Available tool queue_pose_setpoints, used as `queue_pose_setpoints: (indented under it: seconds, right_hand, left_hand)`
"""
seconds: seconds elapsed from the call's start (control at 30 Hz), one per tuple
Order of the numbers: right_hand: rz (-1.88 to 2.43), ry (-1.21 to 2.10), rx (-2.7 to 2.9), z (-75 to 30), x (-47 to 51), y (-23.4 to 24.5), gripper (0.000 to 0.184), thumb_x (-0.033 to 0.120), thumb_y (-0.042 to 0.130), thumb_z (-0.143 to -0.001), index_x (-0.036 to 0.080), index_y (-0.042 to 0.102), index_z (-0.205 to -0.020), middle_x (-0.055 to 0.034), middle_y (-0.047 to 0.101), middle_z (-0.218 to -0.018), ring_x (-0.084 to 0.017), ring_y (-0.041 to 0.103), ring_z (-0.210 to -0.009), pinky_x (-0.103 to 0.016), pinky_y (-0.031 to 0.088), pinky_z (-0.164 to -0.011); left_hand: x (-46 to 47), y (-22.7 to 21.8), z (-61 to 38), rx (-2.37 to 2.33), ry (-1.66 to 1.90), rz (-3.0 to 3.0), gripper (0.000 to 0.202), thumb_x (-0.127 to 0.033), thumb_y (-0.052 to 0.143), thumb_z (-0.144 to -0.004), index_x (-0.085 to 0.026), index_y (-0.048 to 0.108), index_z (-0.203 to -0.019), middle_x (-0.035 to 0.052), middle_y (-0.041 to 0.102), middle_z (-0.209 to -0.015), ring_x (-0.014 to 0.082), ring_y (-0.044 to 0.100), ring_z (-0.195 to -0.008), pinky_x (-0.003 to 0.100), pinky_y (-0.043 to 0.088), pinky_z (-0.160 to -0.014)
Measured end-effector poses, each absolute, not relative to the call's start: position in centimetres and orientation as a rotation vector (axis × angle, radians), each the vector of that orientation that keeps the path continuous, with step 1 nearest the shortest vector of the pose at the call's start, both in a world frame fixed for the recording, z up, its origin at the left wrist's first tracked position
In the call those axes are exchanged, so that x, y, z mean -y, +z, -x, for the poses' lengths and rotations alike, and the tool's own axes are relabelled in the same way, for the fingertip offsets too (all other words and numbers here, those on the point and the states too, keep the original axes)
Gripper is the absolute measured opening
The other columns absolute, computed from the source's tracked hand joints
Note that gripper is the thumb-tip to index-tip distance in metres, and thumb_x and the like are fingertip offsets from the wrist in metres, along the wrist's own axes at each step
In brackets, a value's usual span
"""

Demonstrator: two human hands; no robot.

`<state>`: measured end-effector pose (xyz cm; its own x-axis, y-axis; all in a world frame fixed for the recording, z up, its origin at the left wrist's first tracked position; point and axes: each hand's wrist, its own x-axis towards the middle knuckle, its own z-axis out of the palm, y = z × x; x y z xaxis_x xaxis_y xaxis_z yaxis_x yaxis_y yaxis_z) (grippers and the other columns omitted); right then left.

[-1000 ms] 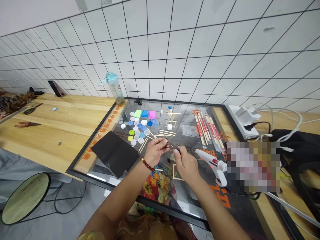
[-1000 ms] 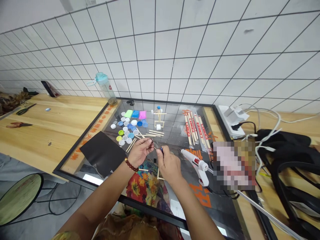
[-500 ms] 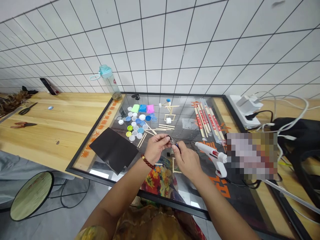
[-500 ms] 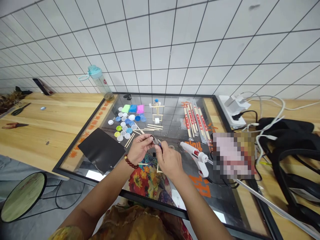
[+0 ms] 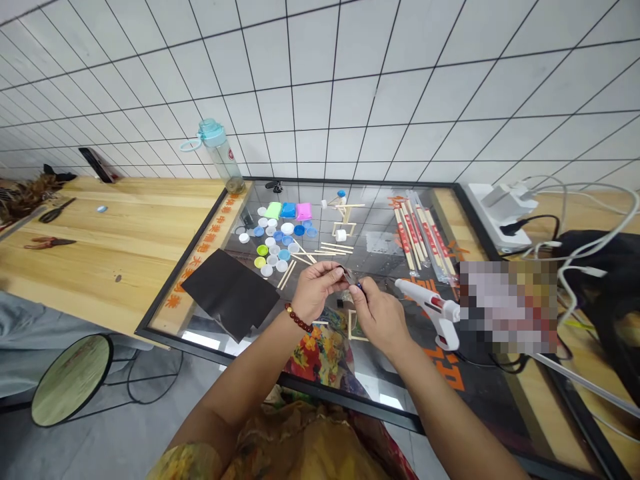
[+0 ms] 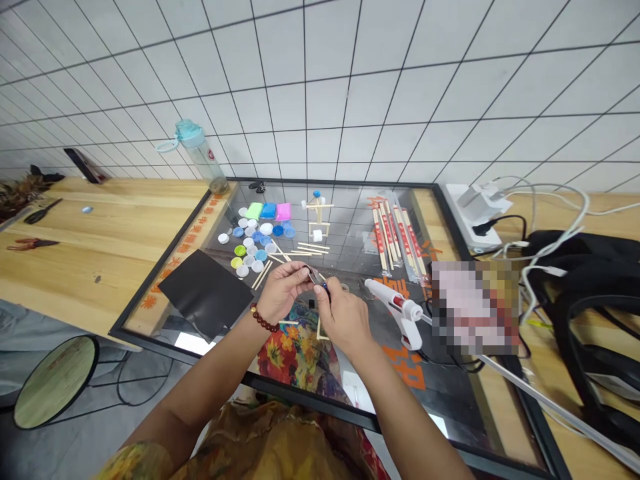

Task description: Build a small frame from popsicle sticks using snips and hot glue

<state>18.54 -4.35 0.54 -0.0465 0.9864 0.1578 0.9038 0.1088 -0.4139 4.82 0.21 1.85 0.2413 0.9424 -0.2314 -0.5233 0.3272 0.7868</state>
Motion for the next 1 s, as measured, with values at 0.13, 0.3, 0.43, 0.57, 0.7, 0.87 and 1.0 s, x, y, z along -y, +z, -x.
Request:
queue_pose_setpoints:
  seconds: [0.13,0.3,0.43,0.57,0.7,0.87,1.0]
  right_hand:
    - [1.836,0.286,2.0,-18.55,4.39,0.42,0.04,0.046,0.022,-0.098,0.019,0.051,-0.088,-0.0025,0.06,-0.057,-0.019,0.055,-0.05,-0.027,0.021,-0.051]
    - [1.821,0.291,2.002,-18.53,4.36,0.26,0.041,0.046,0.02,-0.098,0.02,0.049,-0.086,-0.0036,0.061,-0.058,-0.02,0.058,-0.053,-0.028,0.021,-0.052]
    - [1.809,0.323,1.994,-18.57,4.32,0.29,0.041,0.046,0.019,-0.098,0.021,0.048,-0.084,-0.0032,0.059,-0.058,-0.021,0.058,-0.054,-0.028,0.022,-0.053]
    - [1.809,0.34,1.992,-18.6,4.36,0.44,0.041,0.045,0.019,-0.098,0.021,0.048,-0.083,-0.0026,0.058,-0.057,-0.02,0.057,-0.054,-0.028,0.023,-0.053]
    - [1.811,0.331,1.994,-18.6,4.37,0.46,0.04,0.045,0.02,-0.098,0.02,0.049,-0.083,-0.0029,0.058,-0.058,-0.02,0.056,-0.054,-0.028,0.023,-0.053]
    - [1.784,0.334,1.985,-18.67,4.33,0.42,0.04,0.045,0.02,-0.097,0.021,0.047,-0.081,-0.0027,0.058,-0.057,-0.02,0.056,-0.053,-0.028,0.023,-0.053]
    - [1.787,0.341,1.982,-18.74,4.3,0.46,0.039,0.045,0.02,-0.097,0.021,0.045,-0.08,-0.0027,0.058,-0.057,-0.021,0.056,-0.054,-0.028,0.022,-0.053]
  left_hand:
    - [-0.13,1.91,-4.92,-0.782,1.103,-0.648,0.031,-0.032,0.084,-0.058,-0.013,0.066,-0.074,0.0042,0.069,-0.078,0.012,0.063,-0.072,0.027,0.052,-0.072]
    - [-0.03,1.98,-5.01,-0.776,1.104,-0.65,0.031,-0.032,0.085,-0.057,-0.013,0.067,-0.074,0.0041,0.068,-0.076,0.0119,0.062,-0.071,0.027,0.052,-0.07]
    - [0.0,2.08,-4.99,-0.779,1.097,-0.657,0.031,-0.032,0.085,-0.057,-0.013,0.067,-0.073,0.0043,0.069,-0.077,0.0114,0.062,-0.071,0.026,0.052,-0.071]
    - [0.04,2.11,-4.98,-0.782,1.091,-0.65,0.029,-0.031,0.085,-0.057,-0.013,0.068,-0.073,0.0041,0.069,-0.077,0.0116,0.062,-0.071,0.026,0.053,-0.071]
    - [0.07,2.11,-4.97,-0.777,1.087,-0.643,0.027,-0.03,0.085,-0.057,-0.013,0.069,-0.072,0.0043,0.069,-0.076,0.0115,0.062,-0.071,0.025,0.052,-0.071]
    - [-0.02,1.89,-4.92,-0.766,1.081,-0.637,0.029,-0.03,0.086,-0.056,-0.012,0.07,-0.072,0.004,0.068,-0.074,0.0107,0.063,-0.07,0.024,0.053,-0.07]
    - [-0.16,1.64,-4.84,-0.78,1.072,-0.633,0.03,-0.03,0.086,-0.055,-0.011,0.071,-0.073,0.0045,0.069,-0.075,0.0097,0.063,-0.067,0.023,0.053,-0.068]
